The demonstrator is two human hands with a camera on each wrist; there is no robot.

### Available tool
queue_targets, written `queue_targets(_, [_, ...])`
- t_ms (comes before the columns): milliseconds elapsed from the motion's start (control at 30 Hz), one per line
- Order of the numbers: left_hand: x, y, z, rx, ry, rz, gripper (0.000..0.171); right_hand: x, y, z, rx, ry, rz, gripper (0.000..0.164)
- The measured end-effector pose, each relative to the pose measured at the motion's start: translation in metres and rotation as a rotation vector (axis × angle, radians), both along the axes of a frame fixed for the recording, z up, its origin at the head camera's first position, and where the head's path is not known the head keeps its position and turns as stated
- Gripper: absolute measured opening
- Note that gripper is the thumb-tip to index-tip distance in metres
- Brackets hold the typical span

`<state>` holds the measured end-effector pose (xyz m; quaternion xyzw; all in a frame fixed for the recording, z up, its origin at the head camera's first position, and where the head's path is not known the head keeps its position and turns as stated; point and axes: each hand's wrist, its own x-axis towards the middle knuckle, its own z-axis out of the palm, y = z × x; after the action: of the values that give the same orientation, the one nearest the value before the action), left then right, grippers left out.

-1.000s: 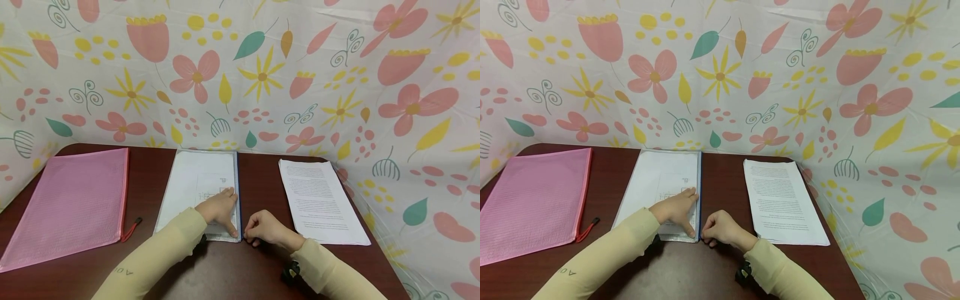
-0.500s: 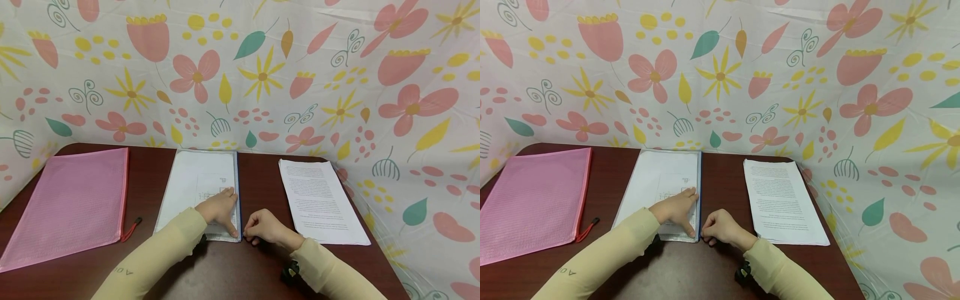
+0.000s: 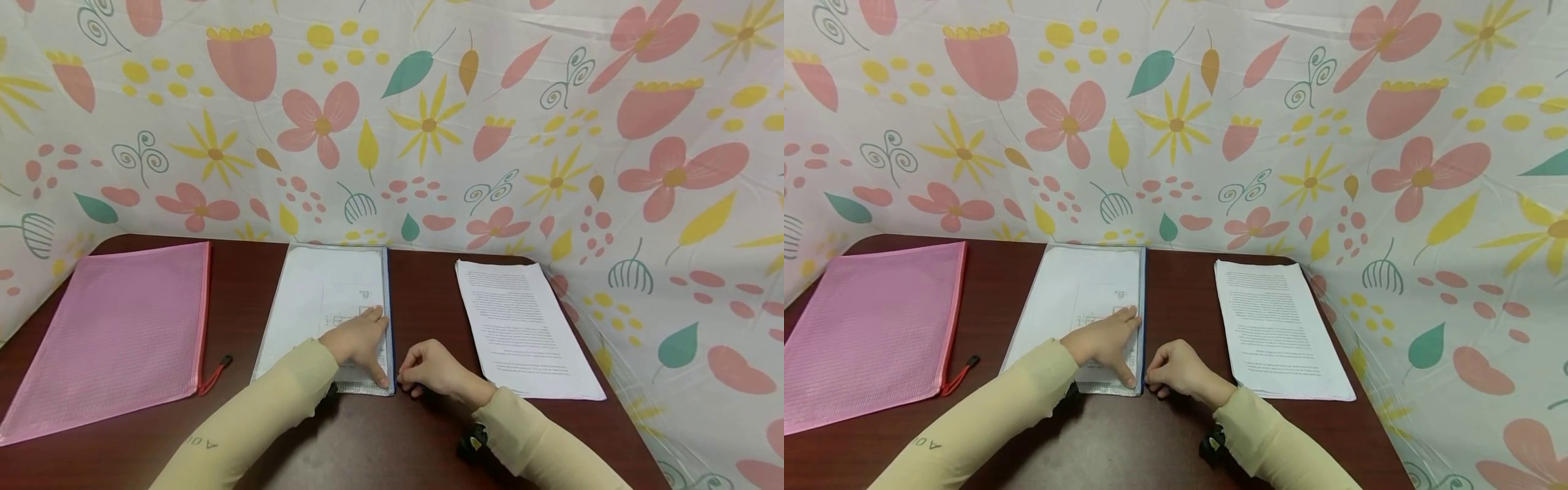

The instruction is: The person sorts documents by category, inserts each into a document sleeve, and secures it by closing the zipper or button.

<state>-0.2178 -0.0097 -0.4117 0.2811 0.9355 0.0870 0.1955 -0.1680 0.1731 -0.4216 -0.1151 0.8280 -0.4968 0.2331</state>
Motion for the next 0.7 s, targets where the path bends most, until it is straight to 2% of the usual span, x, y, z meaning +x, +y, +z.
queue_targets(200, [0.0, 0.0, 0.0, 0.002, 0.004, -0.004, 0.129, 0.0, -0.001, 0.0, -0.011, 0.011, -0.005, 0.009])
queue_targets(367, [0.0, 0.0, 0.001, 0.007, 0.001, -0.001, 0.129, 0.007, -0.008, 0.02, -0.003, 0.021, -0.021, 0.01])
queue_targets(433, [0.0, 0.0, 0.001, 0.01, 0.0, -0.002, 0.129, 0.006, -0.009, 0.021, 0.005, 0.016, -0.03, 0.01])
queue_targets(600, [0.0, 0.0, 0.001, 0.009, -0.002, 0.003, 0.129, -0.006, -0.003, 0.001, -0.004, 0.006, -0.046, 0.011])
queue_targets(700, [0.0, 0.0, 0.002, 0.009, 0.0, 0.005, 0.129, -0.008, -0.003, 0.0, -0.013, 0.0, -0.051, 0.011])
